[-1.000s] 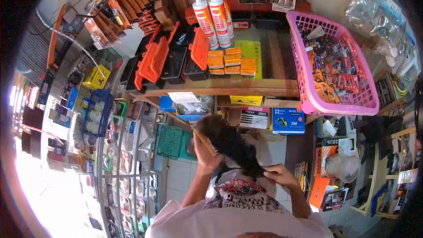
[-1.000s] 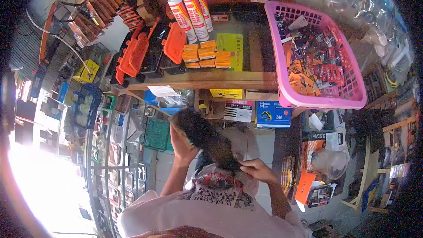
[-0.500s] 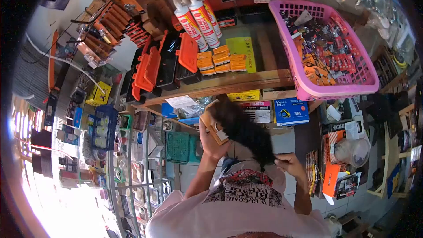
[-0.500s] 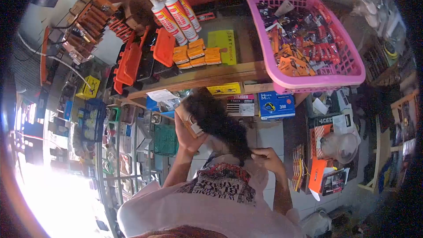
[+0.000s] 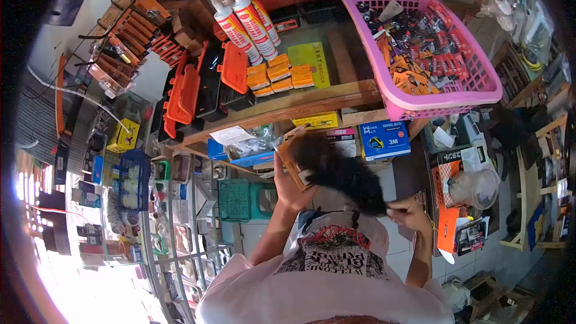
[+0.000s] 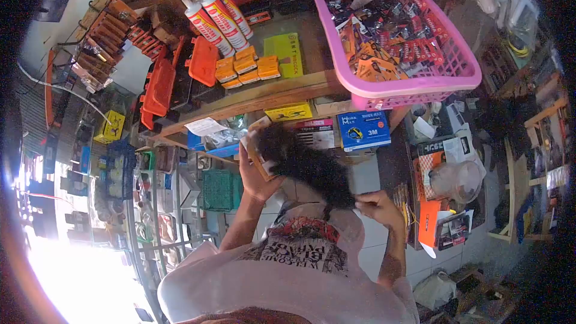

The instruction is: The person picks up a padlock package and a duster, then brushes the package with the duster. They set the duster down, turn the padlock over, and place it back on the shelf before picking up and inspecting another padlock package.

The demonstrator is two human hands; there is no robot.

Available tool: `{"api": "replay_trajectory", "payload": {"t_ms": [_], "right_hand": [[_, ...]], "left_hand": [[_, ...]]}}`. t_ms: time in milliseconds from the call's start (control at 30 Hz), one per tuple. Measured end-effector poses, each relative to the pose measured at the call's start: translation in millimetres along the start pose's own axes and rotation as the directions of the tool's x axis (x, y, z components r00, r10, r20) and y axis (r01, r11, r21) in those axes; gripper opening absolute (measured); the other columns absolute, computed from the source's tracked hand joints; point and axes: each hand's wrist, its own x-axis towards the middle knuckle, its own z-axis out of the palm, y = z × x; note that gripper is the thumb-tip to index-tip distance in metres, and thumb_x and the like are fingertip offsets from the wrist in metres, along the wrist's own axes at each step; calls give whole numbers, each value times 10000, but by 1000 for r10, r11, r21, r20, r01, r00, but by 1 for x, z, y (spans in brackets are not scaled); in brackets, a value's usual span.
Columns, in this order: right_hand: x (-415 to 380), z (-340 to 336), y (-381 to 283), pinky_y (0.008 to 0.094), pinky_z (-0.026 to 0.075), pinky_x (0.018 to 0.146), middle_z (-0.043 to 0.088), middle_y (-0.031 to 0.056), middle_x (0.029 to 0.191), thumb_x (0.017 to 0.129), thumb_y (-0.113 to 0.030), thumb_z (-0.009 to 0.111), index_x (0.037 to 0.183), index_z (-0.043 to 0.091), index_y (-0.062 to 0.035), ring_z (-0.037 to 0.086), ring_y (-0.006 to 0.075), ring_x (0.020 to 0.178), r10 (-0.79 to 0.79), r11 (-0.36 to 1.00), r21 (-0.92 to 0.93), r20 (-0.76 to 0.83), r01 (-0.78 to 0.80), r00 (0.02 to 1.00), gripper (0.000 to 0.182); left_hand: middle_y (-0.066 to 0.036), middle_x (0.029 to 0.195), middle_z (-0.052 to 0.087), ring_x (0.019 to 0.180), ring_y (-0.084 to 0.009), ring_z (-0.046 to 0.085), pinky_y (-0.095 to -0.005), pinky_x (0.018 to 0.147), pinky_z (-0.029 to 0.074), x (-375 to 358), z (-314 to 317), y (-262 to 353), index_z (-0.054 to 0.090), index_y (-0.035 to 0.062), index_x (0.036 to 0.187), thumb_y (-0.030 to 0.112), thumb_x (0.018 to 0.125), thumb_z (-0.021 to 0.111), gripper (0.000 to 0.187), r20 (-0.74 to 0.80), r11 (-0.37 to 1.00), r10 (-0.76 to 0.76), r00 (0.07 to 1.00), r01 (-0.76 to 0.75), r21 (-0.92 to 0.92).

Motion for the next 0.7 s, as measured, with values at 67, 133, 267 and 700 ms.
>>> {"api": "replay_trajectory", "payload": {"t_ms": [67,133,267,700], "right_hand": [[-2,-4,3,237,417,542,670,19,764,898,-44,705,1136,728,-13,518,45,618,-55,994,-95,30,57,998,241],[-2,0,-3,232,421,548,654,4,752,900,-42,703,1143,720,-2,515,40,629,-50,998,-29,-76,48,996,247],[-3,3,5,226,427,567,624,-28,759,904,-35,696,1175,690,26,499,29,665,-79,996,32,-35,80,996,277],[3,24,-12,266,487,686,723,94,870,900,-28,691,1159,695,6,600,87,771,-206,966,-132,127,222,970,262]], "left_hand": [[-102,1510,439,1365,-354,425,-594,1136,296,4,-1,-1,400,194,1506,684,965,334,733,313,831,-108,944,259,-493],[-112,1480,464,1335,-363,449,-595,1134,301,5,7,-4,414,187,1494,691,955,357,741,179,998,-59,982,57,18],[-124,1478,475,1359,-349,437,-579,1147,285,9,-35,-12,402,170,1503,699,950,367,765,206,582,-26,978,182,-793],[-174,1436,454,1364,-297,441,-556,1148,337,-6,-41,-17,294,91,1481,342,986,524,601,43,909,277,960,-276,312]]}}
